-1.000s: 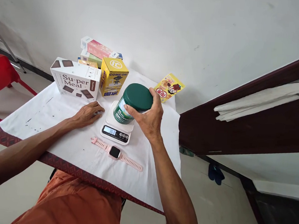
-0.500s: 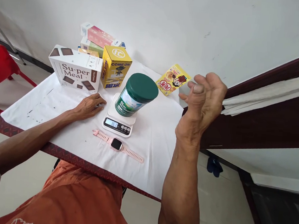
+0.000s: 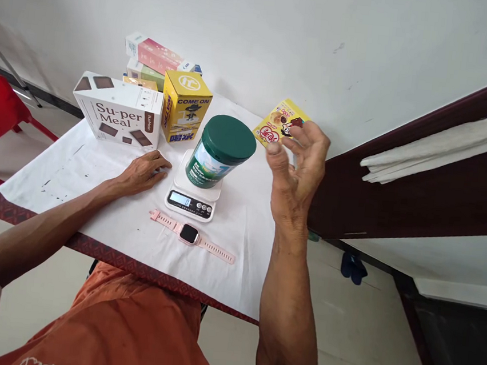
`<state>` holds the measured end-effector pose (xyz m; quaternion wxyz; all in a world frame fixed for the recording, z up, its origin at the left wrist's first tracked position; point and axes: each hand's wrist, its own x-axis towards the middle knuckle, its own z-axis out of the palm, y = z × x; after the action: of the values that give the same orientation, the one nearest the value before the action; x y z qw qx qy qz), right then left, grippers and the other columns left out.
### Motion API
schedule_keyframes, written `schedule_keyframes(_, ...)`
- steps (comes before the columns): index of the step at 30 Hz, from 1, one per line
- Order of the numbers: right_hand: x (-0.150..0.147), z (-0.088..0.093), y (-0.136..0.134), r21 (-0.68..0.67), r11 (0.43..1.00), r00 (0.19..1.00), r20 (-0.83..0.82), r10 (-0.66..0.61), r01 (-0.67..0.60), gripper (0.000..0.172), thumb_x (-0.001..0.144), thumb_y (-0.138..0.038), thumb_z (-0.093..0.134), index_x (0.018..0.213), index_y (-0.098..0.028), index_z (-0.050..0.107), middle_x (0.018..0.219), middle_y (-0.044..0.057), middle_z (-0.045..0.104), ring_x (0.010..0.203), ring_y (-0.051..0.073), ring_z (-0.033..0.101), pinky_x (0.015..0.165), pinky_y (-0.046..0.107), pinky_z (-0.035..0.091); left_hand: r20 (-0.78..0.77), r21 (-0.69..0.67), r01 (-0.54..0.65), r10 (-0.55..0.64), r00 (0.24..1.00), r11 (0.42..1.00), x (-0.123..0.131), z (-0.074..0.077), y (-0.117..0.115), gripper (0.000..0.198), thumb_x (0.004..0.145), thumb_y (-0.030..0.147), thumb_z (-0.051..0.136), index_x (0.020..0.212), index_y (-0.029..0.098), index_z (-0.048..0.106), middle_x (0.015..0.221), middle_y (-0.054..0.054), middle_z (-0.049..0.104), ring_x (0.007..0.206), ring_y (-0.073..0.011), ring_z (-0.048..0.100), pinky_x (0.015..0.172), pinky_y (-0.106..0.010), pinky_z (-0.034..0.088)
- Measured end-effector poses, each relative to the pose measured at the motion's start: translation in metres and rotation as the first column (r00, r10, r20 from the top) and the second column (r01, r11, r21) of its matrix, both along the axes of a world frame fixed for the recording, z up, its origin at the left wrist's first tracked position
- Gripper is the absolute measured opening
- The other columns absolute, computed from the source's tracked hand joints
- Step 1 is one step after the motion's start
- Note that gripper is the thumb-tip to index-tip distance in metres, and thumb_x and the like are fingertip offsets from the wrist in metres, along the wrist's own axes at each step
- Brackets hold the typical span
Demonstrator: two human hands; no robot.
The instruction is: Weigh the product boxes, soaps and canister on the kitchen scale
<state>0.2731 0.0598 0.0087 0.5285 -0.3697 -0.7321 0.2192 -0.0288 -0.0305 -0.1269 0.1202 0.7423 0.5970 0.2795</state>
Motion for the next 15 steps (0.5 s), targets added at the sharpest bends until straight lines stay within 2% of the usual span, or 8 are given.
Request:
schedule_keyframes(4, -0.011, -0.016, -0.003, -0.113, 0.993, 0.979, 0.197, 0.049, -0.027, 0.094, 0.075, -0.071, 0.08, 0.151, -0.034, 0.04, 0.153, 0.014, 0.049, 0.137, 0.035, 0.055, 0.098, 0.059, 0.058, 0.001, 0.004, 0.0, 0.0, 1.0, 1.0, 0.0, -0.002, 0.001, 0.029, 0.096, 0.022, 0.053, 0.12, 0.015, 0.069, 0.111, -0.011, 0.064, 0.091, -0.0212, 0.064, 0.088, -0.038, 0.056)
schedule_keyframes(7, -0.024, -0.029, -0.005, -0.115, 0.993, 0.949, 0.308, 0.07, -0.035, 0.106, 0.068, -0.07, 0.086, 0.155, -0.037, 0.035, 0.161, 0.014, 0.042, 0.141, 0.036, 0.051, 0.098, 0.058, 0.058, 0.004, 0.012, -0.002, 0.002, 1.0, 1.0, 0.0, -0.004, 0.001, 0.028, 0.097, 0.021, 0.053, 0.119, 0.015, 0.069, 0.11, -0.011, 0.064, 0.09, -0.021, 0.064, 0.088, -0.038, 0.056)
schedule_keyframes(10, -0.037, -0.037, -0.007, -0.129, 0.991, 0.953, 0.295, 0.066, -0.029, 0.113, 0.065, -0.068, 0.089, 0.157, -0.034, 0.032, 0.162, 0.015, 0.041, 0.139, 0.037, 0.052, 0.099, 0.056, 0.059, 0.012, 0.022, -0.003, 0.003, 1.0, 1.0, 0.0, -0.005, 0.0, 0.028, 0.096, 0.021, 0.054, 0.119, 0.015, 0.069, 0.109, -0.011, 0.064, 0.092, -0.0215, 0.064, 0.089, -0.038, 0.056)
schedule_keyframes(15, -0.049, -0.04, -0.006, -0.206, 0.979, 0.983, 0.183, 0.034, 0.004, 0.107, 0.064, -0.06, 0.091, 0.152, -0.032, 0.037, 0.149, 0.015, 0.054, 0.124, 0.034, 0.064, 0.091, 0.05, 0.061, 0.026, 0.035, -0.008, 0.007, 1.0, 0.999, 0.0, -0.006, -0.001, 0.026, 0.096, 0.02, 0.054, 0.118, 0.017, 0.069, 0.109, -0.01, 0.064, 0.097, -0.0233, 0.064, 0.09, -0.039, 0.057)
